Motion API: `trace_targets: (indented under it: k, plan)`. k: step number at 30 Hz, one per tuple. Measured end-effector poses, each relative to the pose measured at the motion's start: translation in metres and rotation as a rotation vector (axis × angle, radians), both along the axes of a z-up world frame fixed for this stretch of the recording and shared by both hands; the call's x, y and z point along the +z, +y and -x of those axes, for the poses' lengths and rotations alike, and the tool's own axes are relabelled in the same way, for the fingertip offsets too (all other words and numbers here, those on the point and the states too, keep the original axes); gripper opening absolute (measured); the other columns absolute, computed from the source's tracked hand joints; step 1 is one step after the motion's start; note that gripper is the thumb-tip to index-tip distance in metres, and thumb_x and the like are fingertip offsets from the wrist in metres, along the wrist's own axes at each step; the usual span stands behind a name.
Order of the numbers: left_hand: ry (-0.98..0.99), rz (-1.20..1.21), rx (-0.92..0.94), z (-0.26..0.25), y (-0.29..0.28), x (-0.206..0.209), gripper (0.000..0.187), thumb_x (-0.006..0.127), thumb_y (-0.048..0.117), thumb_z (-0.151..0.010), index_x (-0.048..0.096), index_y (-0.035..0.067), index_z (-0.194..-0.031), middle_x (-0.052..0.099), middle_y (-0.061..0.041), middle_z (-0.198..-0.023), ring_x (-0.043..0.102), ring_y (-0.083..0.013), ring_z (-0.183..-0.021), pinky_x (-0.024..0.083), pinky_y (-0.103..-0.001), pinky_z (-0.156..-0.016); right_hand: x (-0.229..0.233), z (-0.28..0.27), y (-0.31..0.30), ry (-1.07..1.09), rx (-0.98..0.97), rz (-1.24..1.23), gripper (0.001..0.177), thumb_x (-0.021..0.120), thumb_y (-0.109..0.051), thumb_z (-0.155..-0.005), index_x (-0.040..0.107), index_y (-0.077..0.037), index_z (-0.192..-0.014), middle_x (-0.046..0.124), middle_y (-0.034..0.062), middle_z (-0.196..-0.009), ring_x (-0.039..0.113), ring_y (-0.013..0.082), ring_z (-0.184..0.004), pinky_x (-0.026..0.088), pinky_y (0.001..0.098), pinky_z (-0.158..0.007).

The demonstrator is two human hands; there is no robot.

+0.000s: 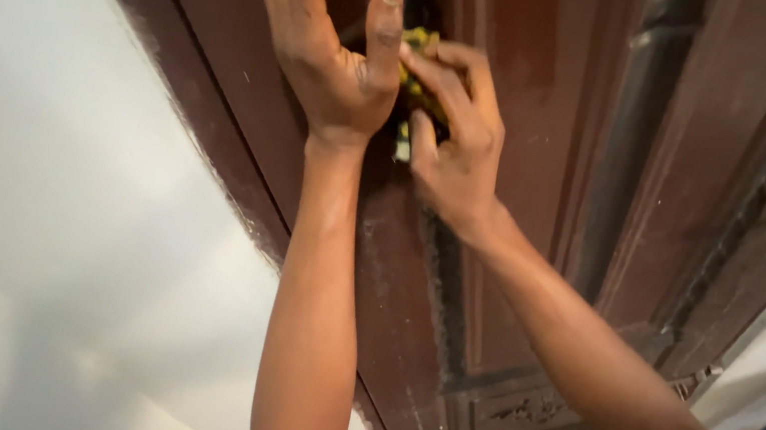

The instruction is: Wiping a wooden door and its handle with a cleaning cloth.

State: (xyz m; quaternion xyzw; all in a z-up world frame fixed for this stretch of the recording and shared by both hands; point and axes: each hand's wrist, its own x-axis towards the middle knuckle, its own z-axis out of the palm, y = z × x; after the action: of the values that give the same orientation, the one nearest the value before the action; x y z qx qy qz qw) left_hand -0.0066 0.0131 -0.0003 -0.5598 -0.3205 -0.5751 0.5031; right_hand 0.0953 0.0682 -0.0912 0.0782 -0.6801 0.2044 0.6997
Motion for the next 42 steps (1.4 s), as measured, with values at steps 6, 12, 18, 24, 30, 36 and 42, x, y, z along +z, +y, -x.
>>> trace_targets:
  k: [6, 12, 18, 24, 30, 36, 42]
  plan:
    - [0.026, -0.070, 0.081, 0.013, 0.010, -0.002, 0.031, 0.068, 0.036, -0.106, 0.056, 0.009, -0.117, 0.055, -0.007, -0.104, 0.055, -0.0220, -0.094, 0.046, -0.037, -0.084, -0.101, 0.002, -0.004, -0.069, -0.052, 0.094, 0.055, 0.054, 0.021, -0.082, 0.069, -0.006, -0.128, 0.059, 0.0147, -0.127, 0.067, 0.0289, -0.117, 0.060, 0.0369, -0.099]
    - [0.130, -0.121, 0.058, 0.003, 0.003, 0.003, 0.030, 0.060, 0.037, -0.107, 0.056, 0.009, -0.117, 0.057, -0.008, -0.109, 0.058, -0.0265, -0.105, 0.049, -0.039, -0.090, -0.062, 0.000, 0.002, -0.132, -0.024, 0.064, 0.059, 0.050, 0.021, -0.076, 0.070, -0.003, -0.126, 0.059, 0.0169, -0.129, 0.070, 0.0292, -0.113, 0.060, 0.0362, -0.092]
    - [0.067, 0.004, -0.003, -0.009, -0.009, 0.004, 0.015, 0.064, 0.020, -0.106, 0.063, 0.006, -0.100, 0.060, -0.005, -0.095, 0.055, -0.0209, -0.085, 0.046, -0.035, -0.077, -0.007, -0.001, 0.003, -0.030, 0.026, 0.019, 0.053, 0.058, 0.020, -0.085, 0.069, -0.007, -0.130, 0.059, 0.0117, -0.131, 0.069, 0.0271, -0.120, 0.062, 0.0328, -0.101]
    - [0.046, 0.039, 0.169, 0.001, -0.006, 0.000, 0.021, 0.073, 0.013, -0.103, 0.061, 0.006, -0.088, 0.060, -0.005, -0.092, 0.053, -0.0197, -0.085, 0.044, -0.032, -0.075, -0.098, -0.010, -0.001, -0.193, -0.067, 0.017, 0.064, 0.064, 0.016, -0.082, 0.063, -0.012, -0.139, 0.055, 0.0139, -0.140, 0.061, 0.0335, -0.129, 0.059, 0.0351, -0.104]
    - [0.060, 0.049, 0.237, -0.004, -0.012, 0.002, 0.020, 0.077, 0.009, -0.101, 0.063, 0.006, -0.086, 0.060, -0.003, -0.085, 0.050, -0.0204, -0.085, 0.040, -0.033, -0.073, -0.123, -0.022, -0.002, -0.387, 0.085, 0.069, 0.068, 0.062, 0.015, -0.088, 0.050, -0.009, -0.151, 0.042, 0.0170, -0.156, 0.052, 0.0396, -0.139, 0.052, 0.0414, -0.108]
    - [0.023, 0.181, 0.270, -0.028, -0.030, -0.022, 0.018, 0.078, 0.007, -0.103, 0.065, 0.005, -0.090, 0.065, -0.004, -0.091, 0.057, -0.0205, -0.089, 0.045, -0.032, -0.078, -0.063, -0.011, 0.006, -0.318, 0.117, -0.061, 0.074, 0.054, 0.021, -0.086, 0.044, -0.002, -0.155, 0.029, 0.0207, -0.166, 0.040, 0.0458, -0.152, 0.044, 0.0471, -0.121]
    - [-0.221, 0.387, 0.379, -0.059, -0.036, -0.120, 0.019, 0.072, -0.003, -0.094, 0.074, 0.004, -0.112, 0.065, -0.007, -0.106, 0.060, -0.0270, -0.103, 0.051, -0.039, -0.091, -0.093, -0.012, 0.012, -0.266, 0.131, -0.032, 0.059, 0.057, 0.017, -0.088, 0.055, -0.002, -0.144, 0.038, 0.0190, -0.159, 0.048, 0.0417, -0.144, 0.047, 0.0434, -0.117]
